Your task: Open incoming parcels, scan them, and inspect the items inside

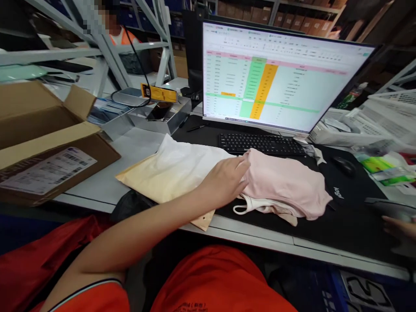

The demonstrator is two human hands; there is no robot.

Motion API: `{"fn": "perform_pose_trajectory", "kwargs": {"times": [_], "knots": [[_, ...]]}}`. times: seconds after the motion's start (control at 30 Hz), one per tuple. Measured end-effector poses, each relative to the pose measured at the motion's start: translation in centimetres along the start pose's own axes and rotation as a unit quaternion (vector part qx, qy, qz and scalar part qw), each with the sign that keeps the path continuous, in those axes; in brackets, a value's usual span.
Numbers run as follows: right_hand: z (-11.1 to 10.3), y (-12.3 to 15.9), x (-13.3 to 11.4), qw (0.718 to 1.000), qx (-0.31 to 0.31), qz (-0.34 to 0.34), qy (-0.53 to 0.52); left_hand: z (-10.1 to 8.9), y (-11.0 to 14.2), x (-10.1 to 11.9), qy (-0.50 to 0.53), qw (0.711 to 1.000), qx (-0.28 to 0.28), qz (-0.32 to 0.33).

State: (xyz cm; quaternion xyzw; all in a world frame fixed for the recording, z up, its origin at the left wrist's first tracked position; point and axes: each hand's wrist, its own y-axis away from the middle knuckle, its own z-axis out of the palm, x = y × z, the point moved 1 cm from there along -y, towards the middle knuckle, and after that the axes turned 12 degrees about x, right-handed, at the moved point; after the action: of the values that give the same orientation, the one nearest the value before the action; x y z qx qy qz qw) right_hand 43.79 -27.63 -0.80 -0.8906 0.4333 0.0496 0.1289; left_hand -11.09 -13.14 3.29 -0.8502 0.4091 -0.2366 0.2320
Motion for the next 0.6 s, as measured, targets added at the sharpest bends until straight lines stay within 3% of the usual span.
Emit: {"fn": "perform_pose_trajectory", "kwargs": {"times": [0.1, 0.17, 0.27, 0.33, 0.4, 0.47, 0.6], "knots": [[0.7, -0.9, 2.6, 0.99, -0.038, 0.13, 0.049, 2.8, -6.4, -0.4, -0.012, 0.997, -0.069, -0.035], [0.8, 0.1, 2.9, 0.984, 0.034, 0.152, 0.086, 4.9, -10.0, -1.2, -0.03, 0.988, -0.119, -0.094], [0.7, 3.2, 1.4, 0.98, 0.175, 0.047, 0.081, 7.3, -13.6, -2.7, -0.025, 0.957, -0.238, -0.165], [0.7, 5.1, 0.1, 0.976, 0.204, -0.066, 0.03, 8.0, -14.7, -3.3, -0.003, 0.945, -0.279, -0.173], [0.7, 6.3, -0.8, 0.97, 0.198, -0.143, -0.017, 8.0, -15.1, -3.4, 0.021, 0.947, -0.276, -0.165], [0.5, 6.9, -1.2, 0.965, 0.19, -0.174, -0.041, 7.3, -15.3, -2.9, 0.04, 0.954, -0.253, -0.158], [-0.3, 7.6, -2.1, 0.96, 0.179, -0.202, -0.075, 3.3, -16.1, -0.8, 0.127, 0.967, -0.148, -0.161]]}}
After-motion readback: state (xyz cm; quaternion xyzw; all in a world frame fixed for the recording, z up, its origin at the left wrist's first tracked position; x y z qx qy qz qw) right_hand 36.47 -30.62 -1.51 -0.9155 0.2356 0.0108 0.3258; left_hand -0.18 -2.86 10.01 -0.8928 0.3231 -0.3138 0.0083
